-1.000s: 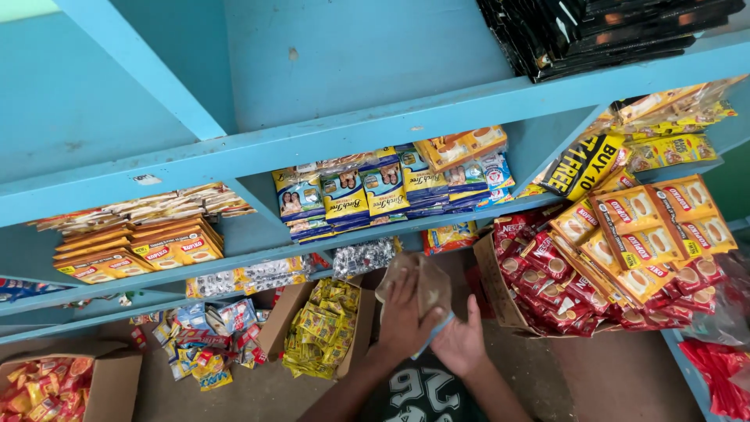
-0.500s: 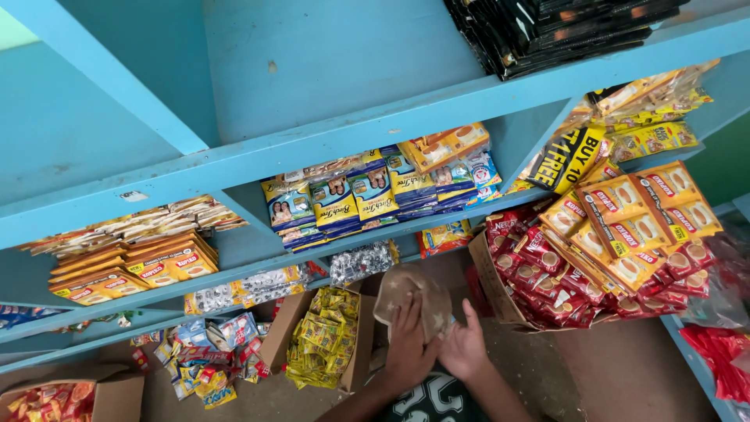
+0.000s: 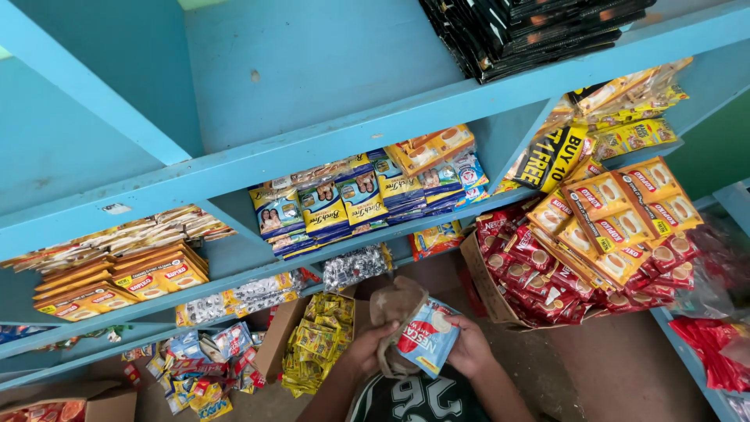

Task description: Wiping and cleaning packaged grocery products on a shelf with a cloth.

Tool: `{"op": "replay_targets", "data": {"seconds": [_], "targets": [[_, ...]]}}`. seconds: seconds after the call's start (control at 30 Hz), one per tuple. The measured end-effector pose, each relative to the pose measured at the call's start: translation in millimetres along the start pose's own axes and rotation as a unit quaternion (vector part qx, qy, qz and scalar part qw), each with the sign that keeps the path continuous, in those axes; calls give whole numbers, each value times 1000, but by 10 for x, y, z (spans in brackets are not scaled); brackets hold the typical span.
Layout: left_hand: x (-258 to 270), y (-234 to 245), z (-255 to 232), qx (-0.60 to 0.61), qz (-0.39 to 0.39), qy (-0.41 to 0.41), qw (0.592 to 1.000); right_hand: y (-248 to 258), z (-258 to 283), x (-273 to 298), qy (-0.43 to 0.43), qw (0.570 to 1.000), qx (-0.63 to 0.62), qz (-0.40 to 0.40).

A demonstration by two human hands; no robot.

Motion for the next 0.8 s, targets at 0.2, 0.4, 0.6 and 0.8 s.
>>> {"op": "replay_targets", "data": {"seconds": [0.2, 0.4, 0.6, 0.8], "targets": [[252, -496, -292, 42, 29, -55, 997, -324, -59, 93, -32, 997, -7, 69], [443, -591, -515, 133, 22, -139, 981, -198, 642, 426, 267, 931, 241, -65], [713, -948, -685, 90, 90, -148, 981, -866, 387, 568, 397, 760, 478, 190], [789, -850, -594, 65, 74, -131, 987, -1183, 561, 887, 514, 607, 573, 198]]}}
Point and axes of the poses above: each hand's wrist, its own x-axis away from the middle knuckle, its own y-axis out of the back of the hand, z = x × y, the point moved 9 cm from there along -x, towards the middle knuckle
